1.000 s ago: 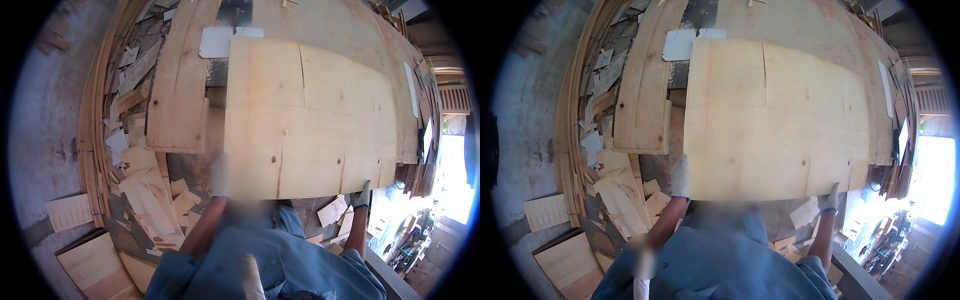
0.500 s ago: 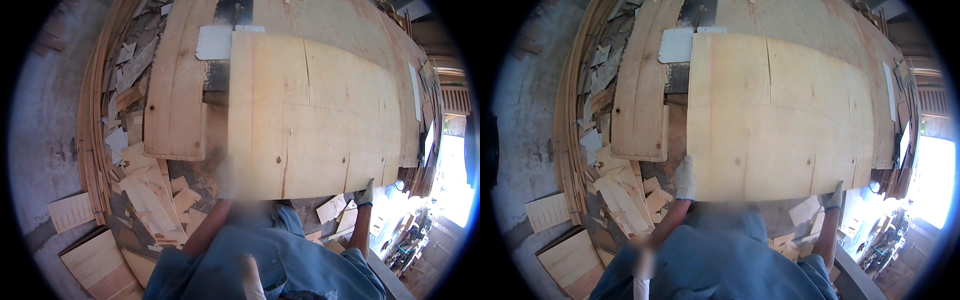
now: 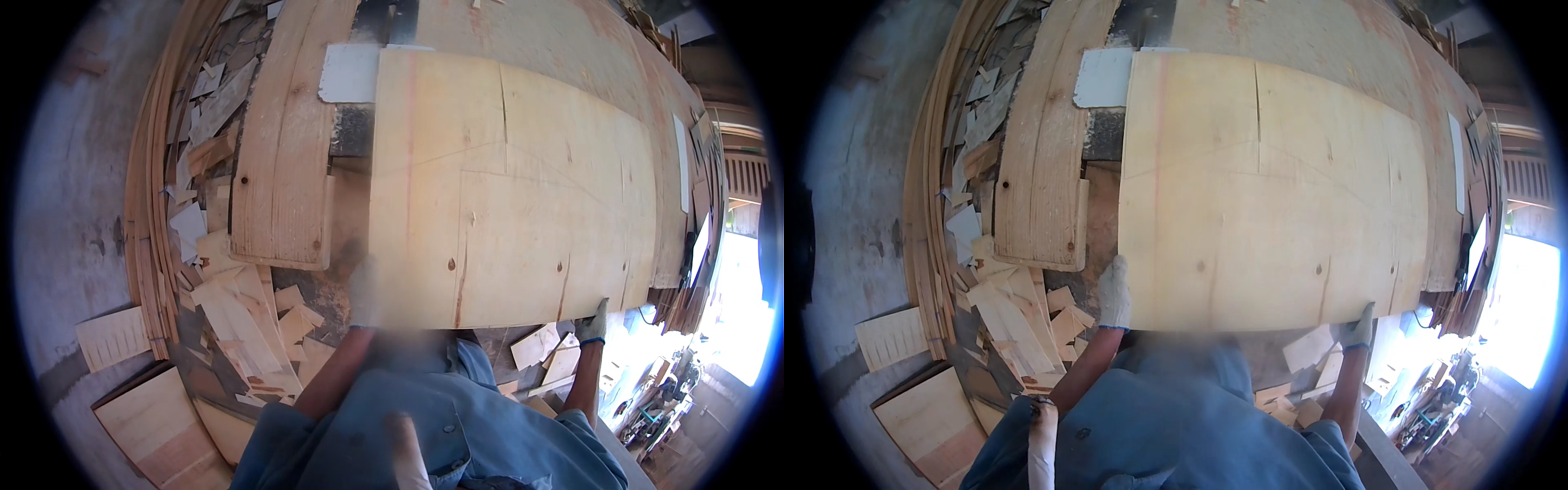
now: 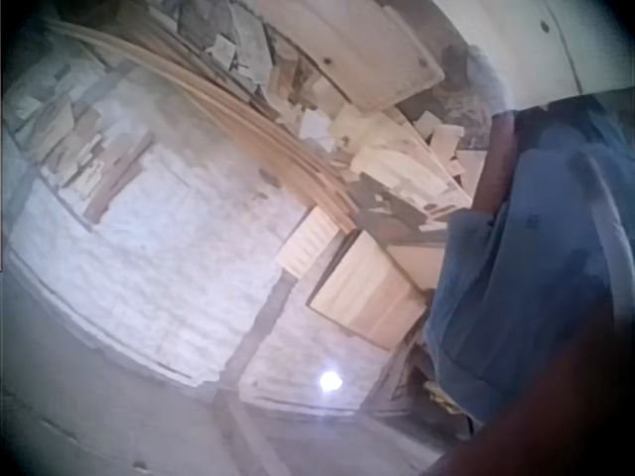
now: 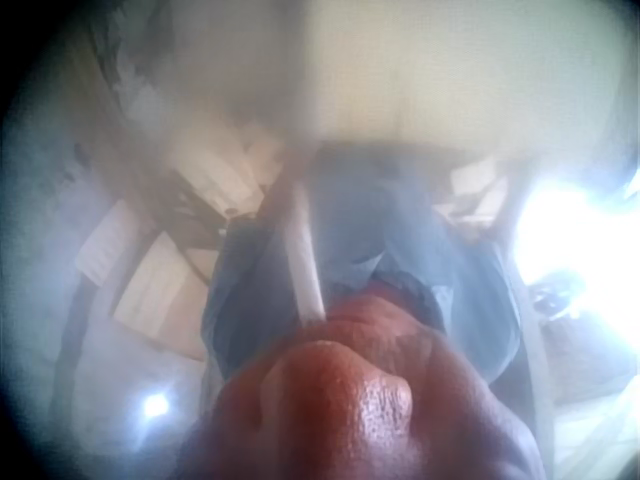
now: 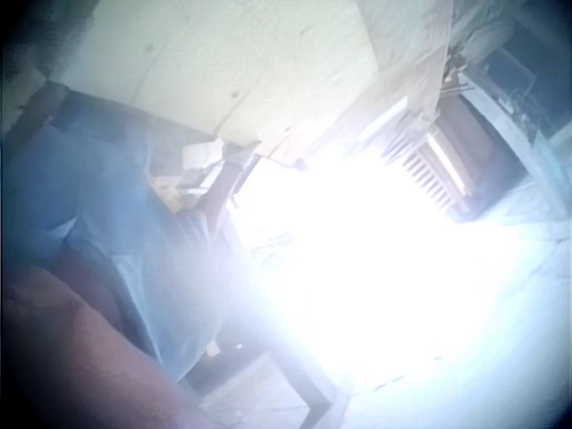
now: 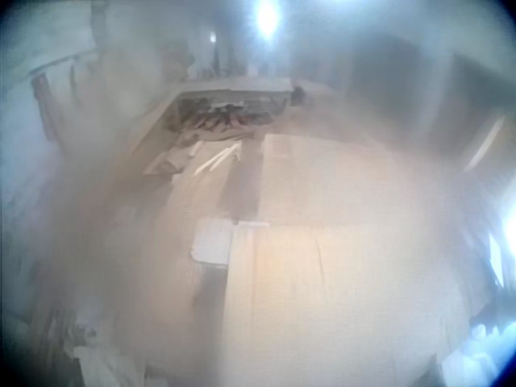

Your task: The person uses a hand saw to cut a piece of plywood on a workbench. They then place a paper template on the plywood, trace its outline with a pencil, and proceed to cut along the marked line.

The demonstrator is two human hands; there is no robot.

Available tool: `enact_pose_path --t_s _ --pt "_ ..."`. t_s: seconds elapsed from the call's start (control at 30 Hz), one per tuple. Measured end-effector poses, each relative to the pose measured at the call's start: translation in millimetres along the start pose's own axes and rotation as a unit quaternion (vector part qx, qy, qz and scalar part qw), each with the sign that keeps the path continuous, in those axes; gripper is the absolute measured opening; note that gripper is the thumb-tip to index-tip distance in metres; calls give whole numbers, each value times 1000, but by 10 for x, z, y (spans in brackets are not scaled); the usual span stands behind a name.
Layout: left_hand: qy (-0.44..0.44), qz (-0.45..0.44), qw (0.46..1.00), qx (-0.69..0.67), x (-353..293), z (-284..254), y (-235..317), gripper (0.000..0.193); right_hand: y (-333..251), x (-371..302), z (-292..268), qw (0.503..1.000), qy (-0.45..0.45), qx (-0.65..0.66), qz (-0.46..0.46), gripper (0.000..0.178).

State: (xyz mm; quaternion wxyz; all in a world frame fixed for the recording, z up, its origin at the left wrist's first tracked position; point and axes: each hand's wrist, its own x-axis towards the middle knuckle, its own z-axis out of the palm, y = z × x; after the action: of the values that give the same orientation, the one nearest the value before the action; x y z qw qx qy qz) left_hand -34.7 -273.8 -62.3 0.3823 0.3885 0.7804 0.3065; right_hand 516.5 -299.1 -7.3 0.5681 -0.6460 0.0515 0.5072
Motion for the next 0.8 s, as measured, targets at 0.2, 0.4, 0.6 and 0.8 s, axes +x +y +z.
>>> enact_pose_path --t_s 0.2,0.4,0.6,0.8 --pt "36 45 998 -24 10 43 -48 53 3 211 -204 998 69 -3 1 49" --pt "9 65 998 8 53 75 -79 17 -16 106 1 998 6 -39 -44 44" --pt "15 -180 937 -297 168 187 56 42 -176 190 118 998 33 -44 -26 43" --pt "-14 224 946 232 278 128 119 17 -238 439 -53 998 41 -41 -16 44"
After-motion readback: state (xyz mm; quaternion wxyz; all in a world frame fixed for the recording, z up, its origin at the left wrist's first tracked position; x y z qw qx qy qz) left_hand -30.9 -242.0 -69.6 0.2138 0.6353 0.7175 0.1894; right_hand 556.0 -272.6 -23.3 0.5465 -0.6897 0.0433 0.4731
